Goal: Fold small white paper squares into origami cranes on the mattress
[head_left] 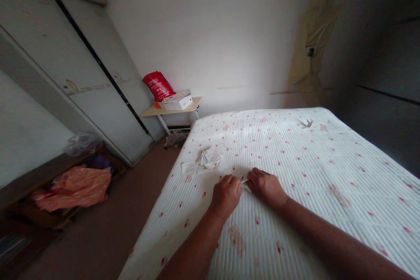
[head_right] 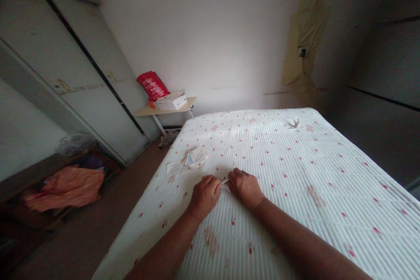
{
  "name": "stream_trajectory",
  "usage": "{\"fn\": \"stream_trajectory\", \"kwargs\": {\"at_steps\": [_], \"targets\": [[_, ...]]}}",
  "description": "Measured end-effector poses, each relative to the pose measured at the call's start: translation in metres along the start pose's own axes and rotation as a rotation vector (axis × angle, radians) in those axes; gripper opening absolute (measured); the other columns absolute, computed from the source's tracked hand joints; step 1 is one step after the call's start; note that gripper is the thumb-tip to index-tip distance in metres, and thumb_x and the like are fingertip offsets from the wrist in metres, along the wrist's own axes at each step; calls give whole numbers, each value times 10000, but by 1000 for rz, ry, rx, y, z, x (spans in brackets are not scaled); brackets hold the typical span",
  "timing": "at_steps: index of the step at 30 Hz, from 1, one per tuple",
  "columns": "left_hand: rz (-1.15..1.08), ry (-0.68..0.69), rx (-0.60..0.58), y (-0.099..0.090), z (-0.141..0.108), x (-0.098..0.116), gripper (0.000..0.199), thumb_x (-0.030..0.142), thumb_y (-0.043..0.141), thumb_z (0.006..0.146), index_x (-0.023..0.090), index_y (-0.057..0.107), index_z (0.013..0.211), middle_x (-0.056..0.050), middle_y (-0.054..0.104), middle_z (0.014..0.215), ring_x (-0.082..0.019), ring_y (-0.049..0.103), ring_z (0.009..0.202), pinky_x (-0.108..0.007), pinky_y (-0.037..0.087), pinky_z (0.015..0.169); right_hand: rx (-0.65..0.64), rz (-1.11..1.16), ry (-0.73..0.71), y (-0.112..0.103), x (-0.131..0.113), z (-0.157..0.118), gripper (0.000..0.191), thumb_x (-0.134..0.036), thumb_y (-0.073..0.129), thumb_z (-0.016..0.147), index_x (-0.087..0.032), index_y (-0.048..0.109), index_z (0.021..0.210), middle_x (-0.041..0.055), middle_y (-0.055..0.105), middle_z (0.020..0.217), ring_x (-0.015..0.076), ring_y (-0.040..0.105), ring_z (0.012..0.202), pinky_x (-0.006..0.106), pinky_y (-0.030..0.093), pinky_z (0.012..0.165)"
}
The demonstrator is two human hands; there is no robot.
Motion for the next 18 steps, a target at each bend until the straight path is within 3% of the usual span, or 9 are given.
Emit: {"fn": "stream_trajectory", "kwargs": {"at_steps": [6,11,18], "targets": [[-18,-191,-48,-2,5,3,15,181,542,760,193,540,752,-16,575,817,-152,545,804,-249,398,701,-1,-14,-1,2,0,2,140,-200,460,853,-169,582,793,42,602,788,124,570,667,219,280,497],[13,-294,-86,1,9,4,72,232,517,806,194,564,767,-18,577,837,-150,548,790,-250,375,671,20,16,-58,3,-1,2,220,-284,447,884,-166,597,775,40,604,757,123,575,641,224,293,509],[4,-321,-109,2,11,1,113,239,496,835,200,583,775,-10,585,825,-138,551,758,-237,359,655,-47,49,39,4,4,7,201,-282,468,867,-175,602,764,40,628,763,137,600,646,229,295,524]]}}
Point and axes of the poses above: each hand's wrist, its own z-axis towards the middle knuckle, its own y-axis out of the palm, x = y × z, the point moved 4 cm from there along z, towards the middle knuckle
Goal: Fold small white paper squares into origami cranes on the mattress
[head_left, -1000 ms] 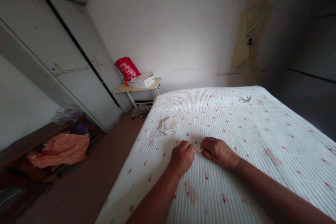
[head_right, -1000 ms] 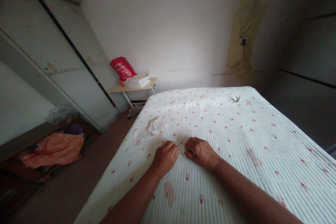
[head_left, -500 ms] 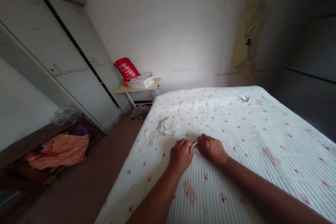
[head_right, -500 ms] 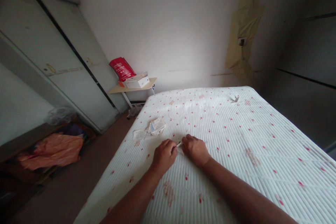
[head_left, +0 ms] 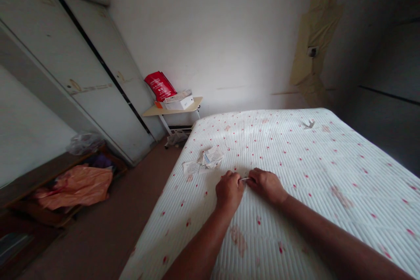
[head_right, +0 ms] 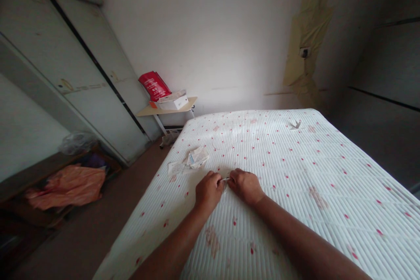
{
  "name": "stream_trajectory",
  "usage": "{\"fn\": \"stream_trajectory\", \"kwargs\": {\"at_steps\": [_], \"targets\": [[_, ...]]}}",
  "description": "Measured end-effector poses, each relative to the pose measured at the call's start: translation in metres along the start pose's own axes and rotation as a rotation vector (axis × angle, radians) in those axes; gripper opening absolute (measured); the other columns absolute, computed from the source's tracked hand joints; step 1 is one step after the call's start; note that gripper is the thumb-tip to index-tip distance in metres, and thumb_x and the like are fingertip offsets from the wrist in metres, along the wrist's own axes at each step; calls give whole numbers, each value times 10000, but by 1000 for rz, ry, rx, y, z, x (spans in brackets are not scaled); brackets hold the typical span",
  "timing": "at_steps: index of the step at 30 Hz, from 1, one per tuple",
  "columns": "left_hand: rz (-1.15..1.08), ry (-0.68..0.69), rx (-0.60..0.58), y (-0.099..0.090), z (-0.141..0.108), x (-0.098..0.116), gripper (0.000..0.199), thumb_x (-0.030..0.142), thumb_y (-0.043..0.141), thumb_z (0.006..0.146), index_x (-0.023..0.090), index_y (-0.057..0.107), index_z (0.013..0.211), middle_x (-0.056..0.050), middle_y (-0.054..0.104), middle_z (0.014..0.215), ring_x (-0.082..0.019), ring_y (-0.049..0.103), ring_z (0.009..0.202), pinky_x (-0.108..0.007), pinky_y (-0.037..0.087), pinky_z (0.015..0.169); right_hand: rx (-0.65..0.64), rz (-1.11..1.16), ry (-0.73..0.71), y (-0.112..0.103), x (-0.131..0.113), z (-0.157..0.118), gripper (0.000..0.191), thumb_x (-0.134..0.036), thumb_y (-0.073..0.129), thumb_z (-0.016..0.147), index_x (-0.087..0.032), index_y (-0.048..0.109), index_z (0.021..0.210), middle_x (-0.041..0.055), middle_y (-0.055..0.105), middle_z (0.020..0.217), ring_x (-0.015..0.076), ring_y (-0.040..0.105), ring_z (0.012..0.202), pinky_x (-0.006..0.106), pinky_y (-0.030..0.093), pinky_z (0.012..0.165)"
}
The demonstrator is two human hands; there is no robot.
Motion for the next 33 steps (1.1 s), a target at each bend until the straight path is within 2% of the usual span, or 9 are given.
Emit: {"fn": "stream_trajectory", "kwargs": {"at_steps": [3,6,8,12,14,19,22,33], "targets": [[-35,13,11,-1,0,1,99,214,498,831,213,597,837,-9,591,857,-133,552,779,-229,358,669,-7,-11,16,2,0,1,180,-278,470,858,-180,598,779,41,629,775,138,597,634,229,295,520],[-38,6,-11,-2,1,2,114,215,500,827,210,611,805,-6,594,840,-127,555,766,-225,350,655,-4,31,17,0,0,1,186,-279,467,853,-176,601,776,41,627,777,137,587,632,227,317,531],[-29,-17,-24,-2,2,2,128,231,508,822,201,616,759,-3,596,814,-124,557,749,-225,340,635,-16,153,-21,-4,2,-1,201,-291,471,849,-171,606,760,36,627,764,138,580,650,226,351,561],[-50,-55,-41,-2,5,2,151,304,529,817,199,627,770,0,601,806,-121,558,734,-223,322,607,-103,546,-104,-12,13,-3,208,-246,446,839,-167,634,801,23,641,778,136,577,686,223,420,627],[-54,-76,-55,-1,5,1,167,329,534,816,198,631,780,-2,604,812,-120,559,739,-220,318,606,-116,628,-99,-14,19,-3,215,-201,430,816,-162,641,807,19,638,767,141,576,699,227,437,640],[-40,-99,-75,0,5,1,166,333,543,813,203,645,796,-6,611,828,-116,560,733,-215,312,599,-16,489,-73,-14,20,0,232,-103,425,746,-162,650,739,42,624,760,146,570,712,242,436,669],[-33,-96,-67,-1,5,2,168,331,542,814,204,650,795,-11,613,830,-117,557,726,-212,312,595,-3,427,-97,-13,17,0,231,-83,431,742,-160,647,710,52,614,761,148,572,719,237,430,658],[-20,-69,-36,-1,6,4,221,374,510,835,204,645,787,-13,607,802,-134,565,719,-227,320,597,-39,534,-83,-10,21,1,233,-147,444,792,-174,675,785,38,643,777,145,593,729,239,444,675]]}}
Point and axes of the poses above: each hand's wrist, its own z-axis towards the middle knuckle, its own y-axis out of the palm, x = y × z, the point moved 4 cm from there along z, towards the middle knuckle
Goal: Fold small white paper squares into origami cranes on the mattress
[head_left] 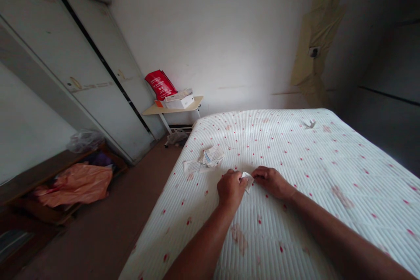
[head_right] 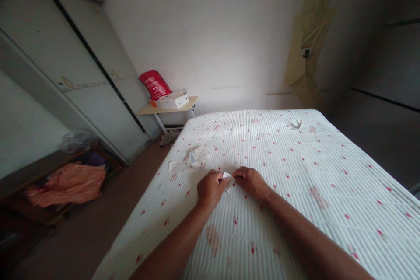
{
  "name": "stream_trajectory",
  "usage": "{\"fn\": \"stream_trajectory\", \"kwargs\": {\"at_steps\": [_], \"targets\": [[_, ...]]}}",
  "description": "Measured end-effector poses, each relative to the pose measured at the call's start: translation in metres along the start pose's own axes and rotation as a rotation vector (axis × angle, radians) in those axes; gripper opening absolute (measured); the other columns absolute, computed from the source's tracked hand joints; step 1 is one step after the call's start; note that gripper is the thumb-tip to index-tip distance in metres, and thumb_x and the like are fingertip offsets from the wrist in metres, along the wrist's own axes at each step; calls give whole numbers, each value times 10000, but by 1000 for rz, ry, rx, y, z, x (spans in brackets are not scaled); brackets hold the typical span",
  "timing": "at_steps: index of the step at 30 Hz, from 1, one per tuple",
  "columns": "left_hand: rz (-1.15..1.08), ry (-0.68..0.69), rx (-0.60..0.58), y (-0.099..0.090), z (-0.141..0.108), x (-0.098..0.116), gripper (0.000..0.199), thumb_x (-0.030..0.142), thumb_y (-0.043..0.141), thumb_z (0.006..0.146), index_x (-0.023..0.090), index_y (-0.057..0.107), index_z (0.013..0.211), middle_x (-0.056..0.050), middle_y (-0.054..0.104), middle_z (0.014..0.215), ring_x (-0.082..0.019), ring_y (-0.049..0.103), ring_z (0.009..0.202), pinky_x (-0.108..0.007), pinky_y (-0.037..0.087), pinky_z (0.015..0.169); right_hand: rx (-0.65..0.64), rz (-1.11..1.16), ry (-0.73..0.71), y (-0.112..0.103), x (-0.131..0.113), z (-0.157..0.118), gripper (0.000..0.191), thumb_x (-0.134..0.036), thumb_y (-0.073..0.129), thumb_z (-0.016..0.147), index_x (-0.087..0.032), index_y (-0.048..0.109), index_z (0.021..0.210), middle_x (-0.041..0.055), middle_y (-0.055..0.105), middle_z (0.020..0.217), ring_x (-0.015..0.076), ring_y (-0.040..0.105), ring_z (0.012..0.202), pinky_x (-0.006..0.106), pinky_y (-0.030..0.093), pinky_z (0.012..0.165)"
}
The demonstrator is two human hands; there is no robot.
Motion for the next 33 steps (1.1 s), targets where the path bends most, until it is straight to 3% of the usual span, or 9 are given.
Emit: {"fn": "stream_trajectory", "kwargs": {"at_steps": [9,15,28,33], "targets": [[46,6,-26,-2,-2,3,230,393,500,843,214,643,834,-17,614,853,-145,573,783,-241,339,628,-35,146,48,-2,1,0,256,-236,449,778,-167,695,788,44,653,789,152,588,722,241,444,673],[62,3,-69,-1,-1,3,235,402,490,852,224,643,866,-23,613,894,-150,569,824,-242,345,653,-64,203,219,-1,5,3,280,-260,427,753,-138,679,773,-10,540,539,114,469,512,216,362,509],[29,17,-24,-1,0,2,256,392,471,857,217,657,843,-25,621,852,-148,577,777,-246,338,638,-54,192,189,2,8,4,225,-298,467,736,-145,619,674,-9,552,627,120,482,602,223,364,578],[23,25,-5,0,-1,2,303,406,434,874,212,664,840,-34,621,856,-151,577,788,-249,341,648,-100,280,217,0,5,3,264,-334,452,754,-148,640,772,-8,560,631,121,470,580,230,357,561]]}}
Point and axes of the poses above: each hand's wrist, its own z-axis towards the middle knuckle, its own y-axis out of the palm, x = y × z, the point moved 4 cm from there along z, towards the middle knuckle
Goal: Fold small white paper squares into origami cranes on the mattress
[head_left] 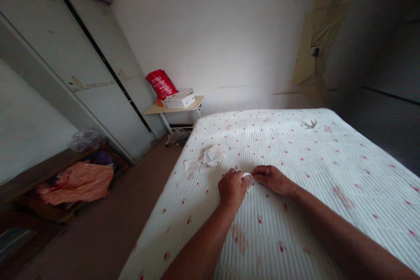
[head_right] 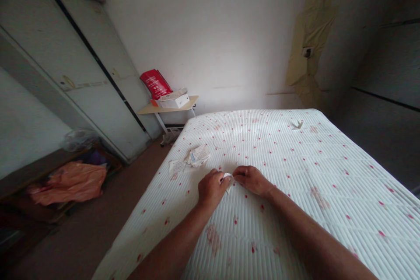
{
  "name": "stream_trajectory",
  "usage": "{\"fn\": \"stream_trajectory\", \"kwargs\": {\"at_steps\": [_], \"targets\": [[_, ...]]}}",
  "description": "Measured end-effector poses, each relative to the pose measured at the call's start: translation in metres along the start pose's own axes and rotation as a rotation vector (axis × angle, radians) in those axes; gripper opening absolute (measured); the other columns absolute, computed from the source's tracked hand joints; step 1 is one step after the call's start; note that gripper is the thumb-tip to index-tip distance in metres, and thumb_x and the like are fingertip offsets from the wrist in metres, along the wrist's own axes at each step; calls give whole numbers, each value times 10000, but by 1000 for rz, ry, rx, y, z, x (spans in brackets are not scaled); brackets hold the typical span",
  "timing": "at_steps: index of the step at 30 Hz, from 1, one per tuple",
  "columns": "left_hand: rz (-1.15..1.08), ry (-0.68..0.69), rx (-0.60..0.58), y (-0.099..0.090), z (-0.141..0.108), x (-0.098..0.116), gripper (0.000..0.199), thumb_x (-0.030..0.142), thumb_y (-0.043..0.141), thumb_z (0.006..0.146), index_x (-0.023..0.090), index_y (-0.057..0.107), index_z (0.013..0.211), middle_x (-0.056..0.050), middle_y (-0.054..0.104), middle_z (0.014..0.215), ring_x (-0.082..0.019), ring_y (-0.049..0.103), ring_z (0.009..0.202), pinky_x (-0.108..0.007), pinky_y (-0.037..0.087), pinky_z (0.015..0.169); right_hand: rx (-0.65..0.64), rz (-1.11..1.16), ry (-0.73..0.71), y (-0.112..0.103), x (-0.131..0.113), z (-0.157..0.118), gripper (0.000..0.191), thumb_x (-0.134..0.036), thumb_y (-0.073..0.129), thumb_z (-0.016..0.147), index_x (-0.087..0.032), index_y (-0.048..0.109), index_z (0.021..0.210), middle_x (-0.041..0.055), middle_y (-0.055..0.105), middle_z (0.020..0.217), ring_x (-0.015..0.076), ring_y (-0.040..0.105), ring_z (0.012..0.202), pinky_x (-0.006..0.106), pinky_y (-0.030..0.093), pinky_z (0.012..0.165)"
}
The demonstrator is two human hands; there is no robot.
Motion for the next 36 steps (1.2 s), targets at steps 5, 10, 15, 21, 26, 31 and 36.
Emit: {"fn": "stream_trajectory", "kwargs": {"at_steps": [5,10,15,21,26,31,36], "targets": [[21,10,12,-2,0,2,289,371,424,879,216,665,833,-29,622,846,-146,576,774,-252,341,643,79,-250,-2,5,-5,-3,250,-359,478,786,-164,617,716,7,580,676,121,486,601,228,334,566],[31,20,2,-4,1,5,292,363,408,887,222,660,841,-31,618,868,-145,572,781,-249,349,651,212,-592,53,14,-10,-6,143,-244,493,789,-176,594,715,12,595,717,113,503,610,225,267,538],[38,35,34,-3,2,4,252,334,435,874,218,653,823,-41,607,910,-155,554,831,-254,363,678,293,-688,111,18,-11,-6,230,-332,461,849,-178,592,740,22,613,756,114,540,619,233,228,512],[-17,61,66,-2,2,4,199,297,464,857,215,633,793,-39,596,910,-155,532,866,-247,366,708,326,-782,121,22,-10,-6,239,-335,446,866,-180,604,775,30,618,778,111,564,614,239,227,504],[-139,96,59,-1,7,4,119,235,512,821,215,623,785,-11,604,860,-131,532,858,-221,359,738,319,-804,80,25,-11,-7,231,-283,426,870,-171,610,787,47,632,783,117,577,598,252,210,491],[-170,13,-19,0,12,4,160,281,505,819,201,630,763,-4,627,802,-126,546,769,-225,339,660,342,-780,83,25,-8,-8,242,-301,425,873,-168,607,785,52,633,789,116,583,601,251,202,486],[-126,-44,-35,0,13,8,195,298,485,822,200,635,743,-12,642,783,-129,551,727,-234,313,622,375,-764,66,24,-10,-9,236,-299,428,867,-165,600,779,51,630,784,118,582,594,248,210,488]]}}
Point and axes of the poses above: each hand's wrist, its own z-axis towards the middle knuckle, its own y-axis out of the palm, x = y × z, the point moved 4 cm from there along z, towards the middle knuckle
